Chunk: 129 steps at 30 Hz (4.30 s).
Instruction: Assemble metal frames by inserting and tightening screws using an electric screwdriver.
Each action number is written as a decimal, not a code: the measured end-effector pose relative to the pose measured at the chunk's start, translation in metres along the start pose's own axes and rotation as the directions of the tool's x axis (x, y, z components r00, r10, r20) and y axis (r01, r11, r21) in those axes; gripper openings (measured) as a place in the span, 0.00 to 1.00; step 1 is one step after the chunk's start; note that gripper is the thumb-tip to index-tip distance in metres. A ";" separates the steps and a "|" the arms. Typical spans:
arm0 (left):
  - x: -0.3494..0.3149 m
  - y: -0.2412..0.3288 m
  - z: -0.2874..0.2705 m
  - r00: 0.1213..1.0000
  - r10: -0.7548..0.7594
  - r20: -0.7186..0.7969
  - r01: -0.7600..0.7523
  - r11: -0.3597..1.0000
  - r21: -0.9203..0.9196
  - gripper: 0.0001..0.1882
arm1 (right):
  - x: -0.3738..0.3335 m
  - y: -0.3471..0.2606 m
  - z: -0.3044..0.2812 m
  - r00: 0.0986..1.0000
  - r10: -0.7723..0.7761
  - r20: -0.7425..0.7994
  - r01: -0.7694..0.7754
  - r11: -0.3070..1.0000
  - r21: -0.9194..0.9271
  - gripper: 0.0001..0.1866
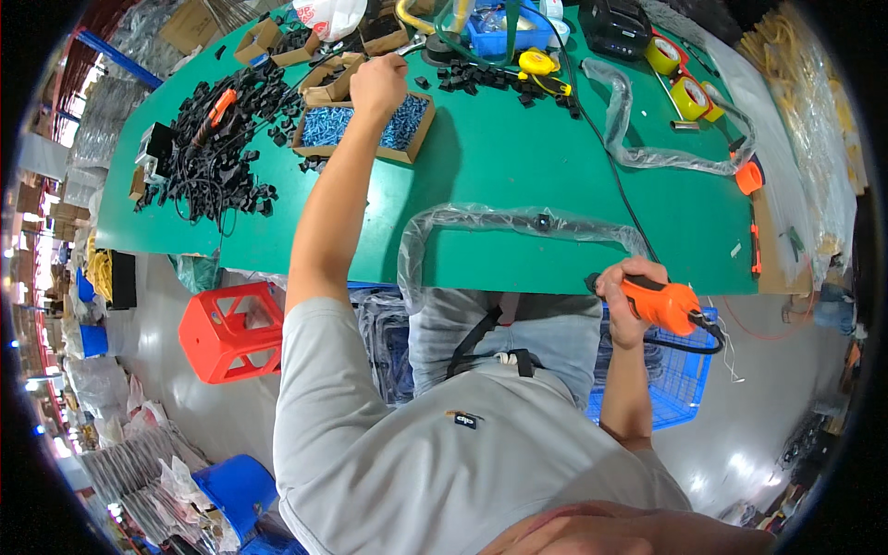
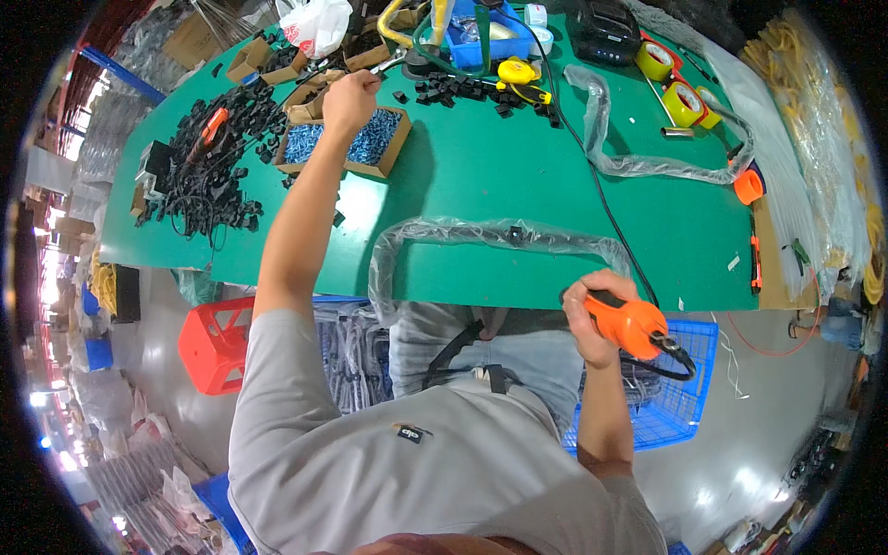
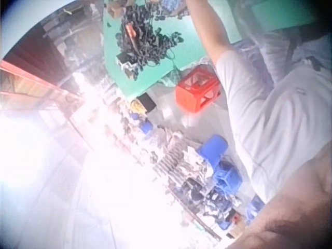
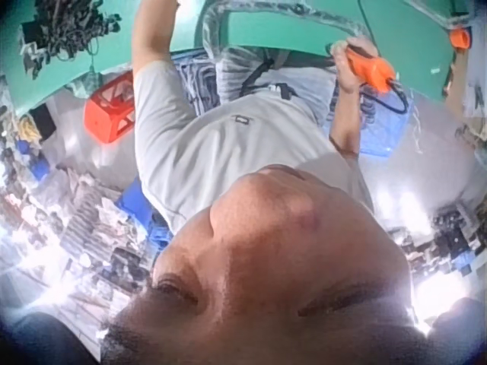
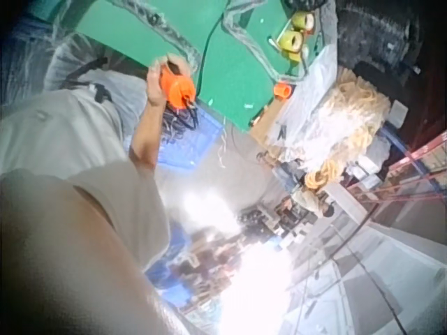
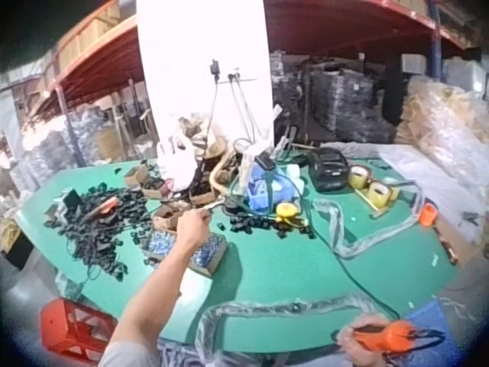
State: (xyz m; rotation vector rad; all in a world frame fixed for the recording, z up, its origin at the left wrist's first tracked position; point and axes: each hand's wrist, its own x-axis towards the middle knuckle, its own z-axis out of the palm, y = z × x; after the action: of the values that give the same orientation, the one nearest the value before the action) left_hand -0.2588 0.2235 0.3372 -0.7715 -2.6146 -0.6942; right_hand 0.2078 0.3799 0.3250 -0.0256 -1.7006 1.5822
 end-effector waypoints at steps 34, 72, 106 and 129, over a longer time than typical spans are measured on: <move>-0.258 0.142 -0.088 0.969 0.173 0.179 0.066 0.515 -0.855 0.09 | 0.049 -0.089 0.027 0.964 -0.264 0.007 0.201 0.752 0.628 0.19; -0.264 0.120 -0.102 0.984 0.179 0.011 -0.095 0.572 -0.815 0.19 | 0.063 -0.045 0.050 0.996 0.003 -0.087 0.058 0.722 0.690 0.20; -0.085 0.052 0.017 0.894 0.380 -0.237 -0.385 0.922 0.027 0.14 | 0.050 -0.053 0.040 0.993 -0.016 -0.116 0.081 0.804 0.589 0.19; -0.142 0.089 -0.048 0.997 -0.048 0.055 0.072 0.802 -0.593 0.21 | 0.036 -0.063 0.028 0.999 -0.045 -0.013 0.045 0.850 0.525 0.22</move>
State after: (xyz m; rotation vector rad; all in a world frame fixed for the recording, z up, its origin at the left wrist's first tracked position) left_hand -0.0863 0.2038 0.3480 -0.8657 -2.4598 -1.5827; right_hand 0.1982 0.3609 0.3999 0.2901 -1.2032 1.9599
